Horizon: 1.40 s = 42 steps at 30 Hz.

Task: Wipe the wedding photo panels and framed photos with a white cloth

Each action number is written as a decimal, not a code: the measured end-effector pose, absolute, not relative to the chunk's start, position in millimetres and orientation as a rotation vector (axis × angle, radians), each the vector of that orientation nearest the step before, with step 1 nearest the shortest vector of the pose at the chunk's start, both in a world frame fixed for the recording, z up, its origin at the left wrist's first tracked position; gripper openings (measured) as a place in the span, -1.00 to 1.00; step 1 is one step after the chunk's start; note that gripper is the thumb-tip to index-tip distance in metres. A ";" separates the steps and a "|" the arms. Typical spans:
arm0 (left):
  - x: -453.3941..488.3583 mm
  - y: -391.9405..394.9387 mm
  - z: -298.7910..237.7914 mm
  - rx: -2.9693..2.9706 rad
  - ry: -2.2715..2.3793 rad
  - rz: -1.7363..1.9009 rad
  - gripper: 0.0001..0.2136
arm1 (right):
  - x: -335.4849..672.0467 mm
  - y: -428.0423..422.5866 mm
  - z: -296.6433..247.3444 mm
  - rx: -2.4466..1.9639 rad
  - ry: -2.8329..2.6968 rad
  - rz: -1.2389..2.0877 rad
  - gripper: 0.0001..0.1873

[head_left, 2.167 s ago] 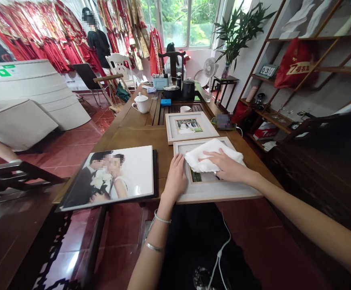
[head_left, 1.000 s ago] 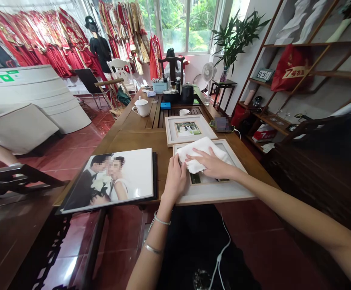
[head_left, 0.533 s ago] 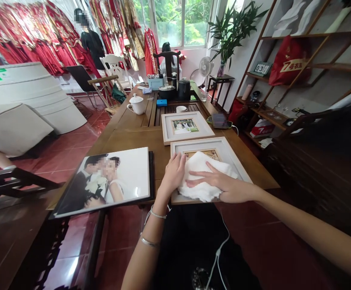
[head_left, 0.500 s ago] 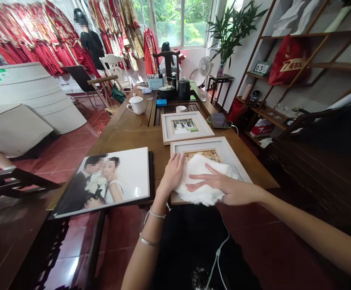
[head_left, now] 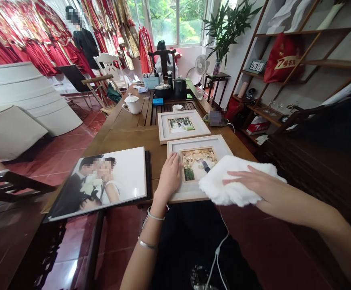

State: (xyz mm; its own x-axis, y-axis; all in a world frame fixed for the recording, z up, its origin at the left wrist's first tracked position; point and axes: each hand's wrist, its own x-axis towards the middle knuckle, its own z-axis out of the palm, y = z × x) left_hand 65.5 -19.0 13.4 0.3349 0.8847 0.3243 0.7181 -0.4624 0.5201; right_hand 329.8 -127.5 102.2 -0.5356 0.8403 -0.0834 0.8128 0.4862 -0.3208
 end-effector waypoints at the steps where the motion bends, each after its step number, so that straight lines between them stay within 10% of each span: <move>1: 65.4 -19.1 12.9 2.311 1.430 0.851 -0.60 | 332.6 -120.8 95.2 -1.506 -2.618 0.376 -0.28; 17: 65.3 -18.2 6.0 2.275 1.418 0.879 -0.48 | 330.0 16.8 54.0 -1.692 -2.394 -0.348 -0.32; 42: 65.3 -16.6 4.7 2.185 1.426 0.937 -0.45 | 309.0 -78.8 75.7 -1.383 -2.600 0.152 -0.30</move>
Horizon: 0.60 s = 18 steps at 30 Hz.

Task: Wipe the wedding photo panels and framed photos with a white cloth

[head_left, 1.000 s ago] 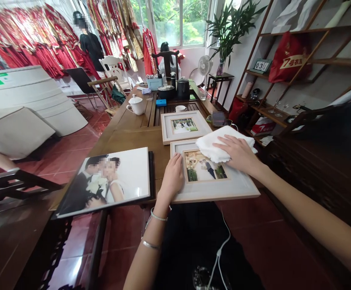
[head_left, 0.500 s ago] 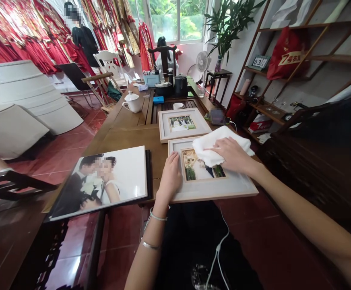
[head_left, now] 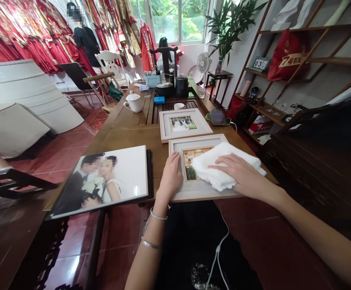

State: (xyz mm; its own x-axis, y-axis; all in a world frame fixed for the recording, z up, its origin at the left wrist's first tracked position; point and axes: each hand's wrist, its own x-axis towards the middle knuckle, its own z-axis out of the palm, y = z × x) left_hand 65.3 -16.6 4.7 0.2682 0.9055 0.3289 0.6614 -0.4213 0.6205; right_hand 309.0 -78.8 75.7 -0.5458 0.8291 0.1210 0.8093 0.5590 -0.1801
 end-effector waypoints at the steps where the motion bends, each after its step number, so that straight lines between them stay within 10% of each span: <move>1: 65.1 -16.4 4.3 2.181 1.418 0.945 -0.45 | 309.9 -67.1 71.3 -1.388 -2.579 0.099 -0.29; 18: 66.9 -18.2 6.4 2.169 1.429 0.955 -0.44 | 308.3 -0.6 57.3 -1.516 -2.594 -0.010 -0.22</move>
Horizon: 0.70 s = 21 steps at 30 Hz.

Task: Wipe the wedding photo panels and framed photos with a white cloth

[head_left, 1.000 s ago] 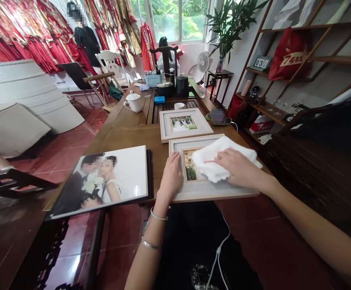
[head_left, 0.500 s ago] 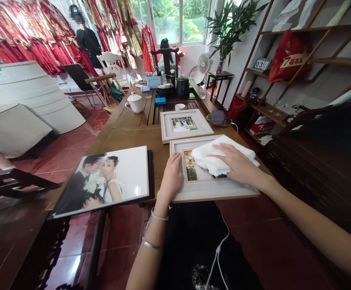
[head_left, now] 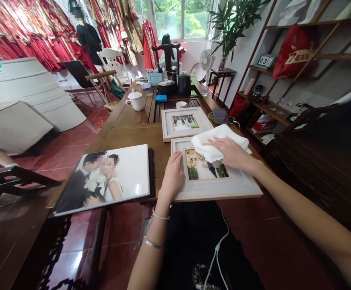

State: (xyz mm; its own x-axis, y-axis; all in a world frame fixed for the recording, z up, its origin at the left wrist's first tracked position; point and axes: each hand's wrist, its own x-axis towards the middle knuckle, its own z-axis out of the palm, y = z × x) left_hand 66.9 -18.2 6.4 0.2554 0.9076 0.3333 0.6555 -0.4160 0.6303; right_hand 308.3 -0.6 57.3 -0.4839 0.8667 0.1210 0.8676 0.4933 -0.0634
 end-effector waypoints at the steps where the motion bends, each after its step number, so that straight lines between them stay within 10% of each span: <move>1: 66.8 -18.0 6.1 2.166 1.428 0.953 -0.44 | 307.2 -11.6 58.9 -1.490 -2.624 0.020 -0.21; 15: 67.0 -19.4 8.7 2.160 1.441 0.932 -0.44 | 322.1 -131.4 124.9 -1.372 -2.500 1.013 -0.46; 21: 66.8 -19.4 9.5 2.161 1.444 0.921 -0.45 | 314.6 -110.3 95.2 -1.360 -2.565 0.624 -0.34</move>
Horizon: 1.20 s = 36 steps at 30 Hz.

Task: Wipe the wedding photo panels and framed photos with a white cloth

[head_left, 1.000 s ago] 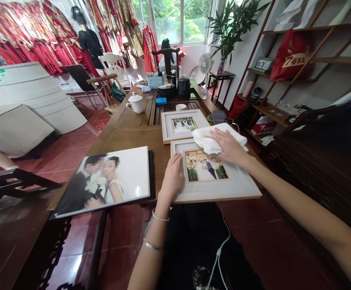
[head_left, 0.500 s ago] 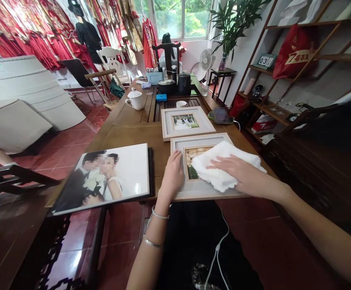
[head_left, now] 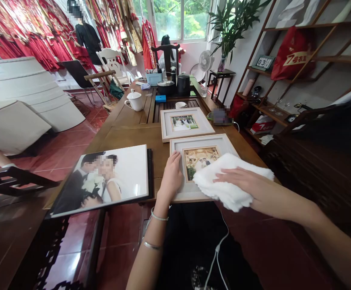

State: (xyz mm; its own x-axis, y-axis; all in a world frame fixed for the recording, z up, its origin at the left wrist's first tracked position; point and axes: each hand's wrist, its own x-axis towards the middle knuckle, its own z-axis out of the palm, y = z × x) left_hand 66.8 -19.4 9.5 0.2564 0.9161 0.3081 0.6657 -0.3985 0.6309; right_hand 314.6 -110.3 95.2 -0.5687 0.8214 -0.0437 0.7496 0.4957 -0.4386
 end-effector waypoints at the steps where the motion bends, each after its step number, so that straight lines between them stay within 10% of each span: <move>1: 66.8 -19.3 9.6 2.160 1.447 0.919 -0.46 | 313.9 -103.0 86.9 -1.359 -2.587 0.520 -0.29; 13: 66.7 -17.5 3.4 2.176 1.414 0.993 -0.44 | 298.6 14.7 56.8 -1.762 -2.290 -0.138 -0.23; 36: 66.8 -18.9 8.7 2.171 1.440 0.919 -0.44 | 309.5 -102.9 96.5 -1.306 -2.636 0.584 -0.29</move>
